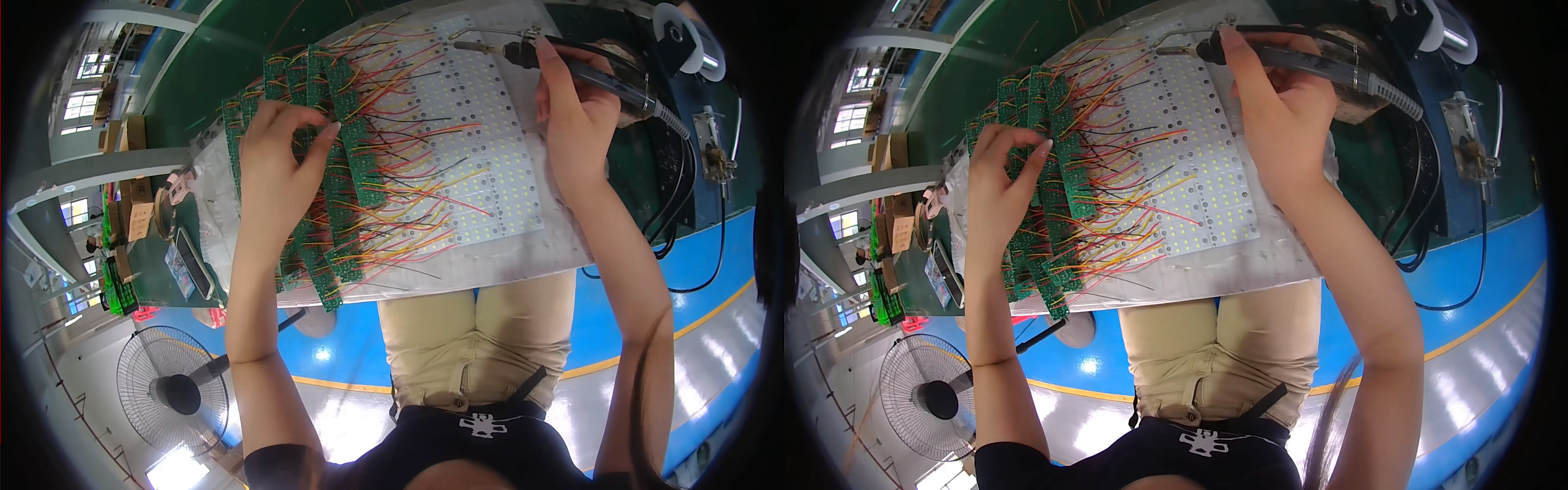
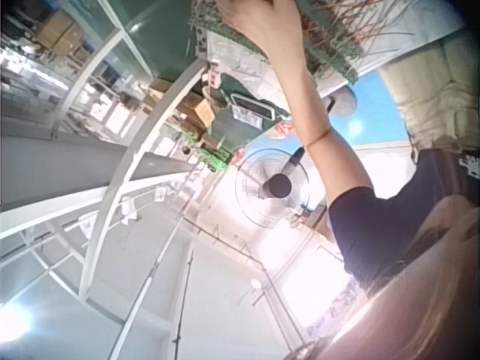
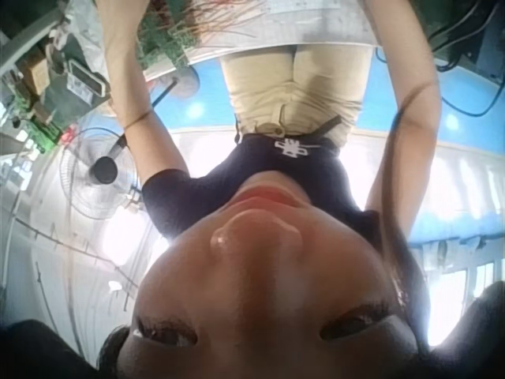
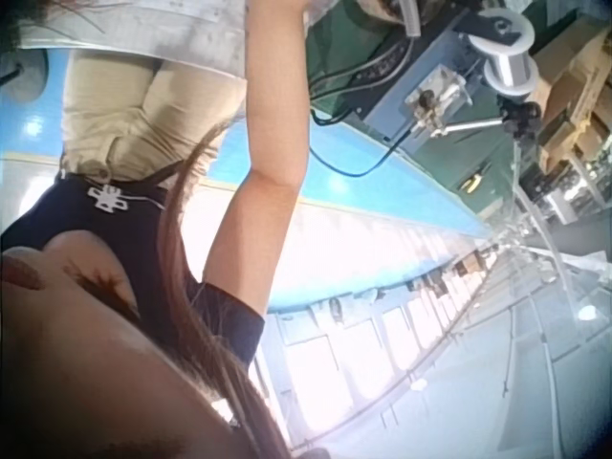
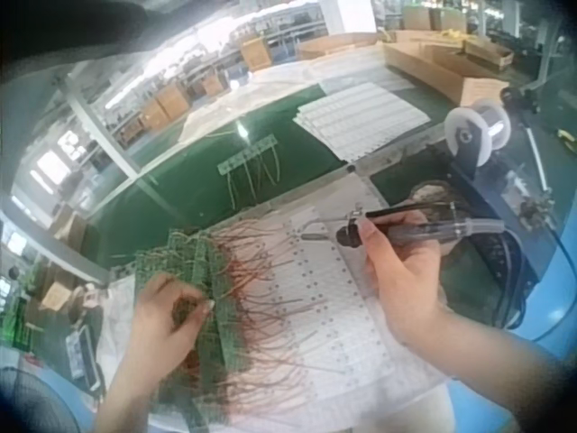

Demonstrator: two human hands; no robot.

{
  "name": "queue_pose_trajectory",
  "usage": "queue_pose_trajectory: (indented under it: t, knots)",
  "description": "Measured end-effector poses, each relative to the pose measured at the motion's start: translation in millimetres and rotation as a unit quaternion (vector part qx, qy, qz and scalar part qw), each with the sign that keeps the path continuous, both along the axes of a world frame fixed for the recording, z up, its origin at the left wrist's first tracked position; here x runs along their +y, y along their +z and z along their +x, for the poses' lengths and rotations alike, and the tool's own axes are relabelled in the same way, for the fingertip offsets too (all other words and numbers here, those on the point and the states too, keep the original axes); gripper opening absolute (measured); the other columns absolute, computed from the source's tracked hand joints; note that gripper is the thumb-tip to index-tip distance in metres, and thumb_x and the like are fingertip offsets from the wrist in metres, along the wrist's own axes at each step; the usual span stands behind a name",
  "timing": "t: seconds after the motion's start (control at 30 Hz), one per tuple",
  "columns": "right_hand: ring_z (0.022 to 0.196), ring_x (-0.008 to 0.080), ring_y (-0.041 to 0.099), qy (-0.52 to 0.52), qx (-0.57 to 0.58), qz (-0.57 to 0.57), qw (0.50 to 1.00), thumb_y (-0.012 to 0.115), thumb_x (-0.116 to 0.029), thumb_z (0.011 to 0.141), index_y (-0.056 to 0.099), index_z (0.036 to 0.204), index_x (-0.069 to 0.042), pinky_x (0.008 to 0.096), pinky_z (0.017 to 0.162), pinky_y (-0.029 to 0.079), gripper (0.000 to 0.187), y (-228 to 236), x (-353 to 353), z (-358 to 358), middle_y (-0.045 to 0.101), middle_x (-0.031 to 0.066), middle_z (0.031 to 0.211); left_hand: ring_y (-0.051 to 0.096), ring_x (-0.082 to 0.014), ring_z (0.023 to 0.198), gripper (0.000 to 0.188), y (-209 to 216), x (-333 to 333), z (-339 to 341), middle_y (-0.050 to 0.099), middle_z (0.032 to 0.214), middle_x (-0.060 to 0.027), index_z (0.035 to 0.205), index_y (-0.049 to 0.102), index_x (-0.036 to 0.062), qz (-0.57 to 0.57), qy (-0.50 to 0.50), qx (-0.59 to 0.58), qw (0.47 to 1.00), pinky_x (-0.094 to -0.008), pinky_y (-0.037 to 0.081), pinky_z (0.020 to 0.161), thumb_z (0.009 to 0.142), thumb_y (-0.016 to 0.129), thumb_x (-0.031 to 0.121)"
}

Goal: The person untangles wires on circuit boards by hand and solders the wire ends to an LED panel using a soldering iron.

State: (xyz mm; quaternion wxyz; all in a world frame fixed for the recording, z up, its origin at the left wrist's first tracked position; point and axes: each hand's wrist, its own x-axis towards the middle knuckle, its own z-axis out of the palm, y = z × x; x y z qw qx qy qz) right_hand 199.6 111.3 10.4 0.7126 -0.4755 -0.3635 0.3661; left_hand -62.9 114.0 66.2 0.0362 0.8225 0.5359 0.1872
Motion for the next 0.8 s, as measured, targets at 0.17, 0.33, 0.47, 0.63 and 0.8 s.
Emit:
queue_pose_trajectory:
  t: [0.17, 0.33, 0.47, 0.63, 0.8]
  knots:
    - [0.055, 0.002, 0.047, 0.011, 0.017, 0.013, 1.0, 0.073, -0.017, 0.082, 0.059, 0.088, -0.001, 0.0173, 0.049, 0.035, 0.021, -1.8, 0.8, 0.7, 0.057, -0.0012, 0.066, 0.052, -0.0174, 0.074, 0.016, -2.1, 5.0, -1.1, 0.054, 0.086, -0.0061, 0.093, 0.068, 0.0043, -0.031, 0.016, -0.005, 0.999, -0.0282, 0.037, 0.06, 0.081, 0.068, 0.015]
    - [0.054, 0.0014, 0.045, 0.012, 0.018, 0.02, 1.0, 0.072, -0.016, 0.083, 0.059, 0.088, -0.001, 0.0175, 0.048, 0.033, 0.021, -0.8, -1.1, 2.1, 0.055, -0.0019, 0.065, 0.051, -0.0137, 0.071, 0.013, -6.5, 12.5, 4.3, 0.056, 0.084, -0.0045, 0.086, 0.068, 0.0045, -0.018, 0.024, -0.031, 0.999, -0.027, 0.036, 0.058, 0.078, 0.072, 0.014]
    - [0.054, 0.0005, 0.042, 0.016, 0.022, 0.02, 0.999, 0.072, -0.015, 0.083, 0.059, 0.088, -0.001, 0.0177, 0.048, 0.031, 0.02, 0.9, -0.4, 0.3, 0.053, -0.0032, 0.063, 0.049, -0.0128, 0.068, 0.011, -7.5, 20.6, 6.5, 0.057, 0.079, -0.0026, 0.08, 0.067, 0.0035, 0.036, 0.029, -0.041, 0.998, -0.026, 0.036, 0.058, 0.075, 0.074, 0.01]
    - [0.054, 0.0004, 0.042, 0.003, 0.003, 0.007, 1.0, 0.072, -0.015, 0.083, 0.06, 0.088, -0.001, 0.0177, 0.047, 0.031, 0.019, 0.5, -0.3, 0.2, 0.053, -0.0037, 0.062, 0.048, -0.0124, 0.067, 0.009, 7.5, 27.7, 13.3, 0.058, 0.079, -0.0032, 0.078, 0.066, 0.0023, 0.059, 0.02, -0.087, 0.994, -0.0251, 0.038, 0.061, 0.075, 0.073, 0.007]
    - [0.053, 0.0012, 0.044, 0.0, 0.003, 0.003, 1.0, 0.072, -0.015, 0.083, 0.06, 0.087, -0.001, 0.0178, 0.048, 0.033, 0.019, 2.6, 0.0, -2.3, 0.054, -0.0027, 0.062, 0.047, -0.012, 0.067, 0.009, 22.2, 48.7, 9.3, 0.058, 0.079, -0.0033, 0.078, 0.066, 0.0021, 0.087, -0.008, -0.064, 0.994, -0.0248, 0.039, 0.062, 0.076, 0.072, 0.008]
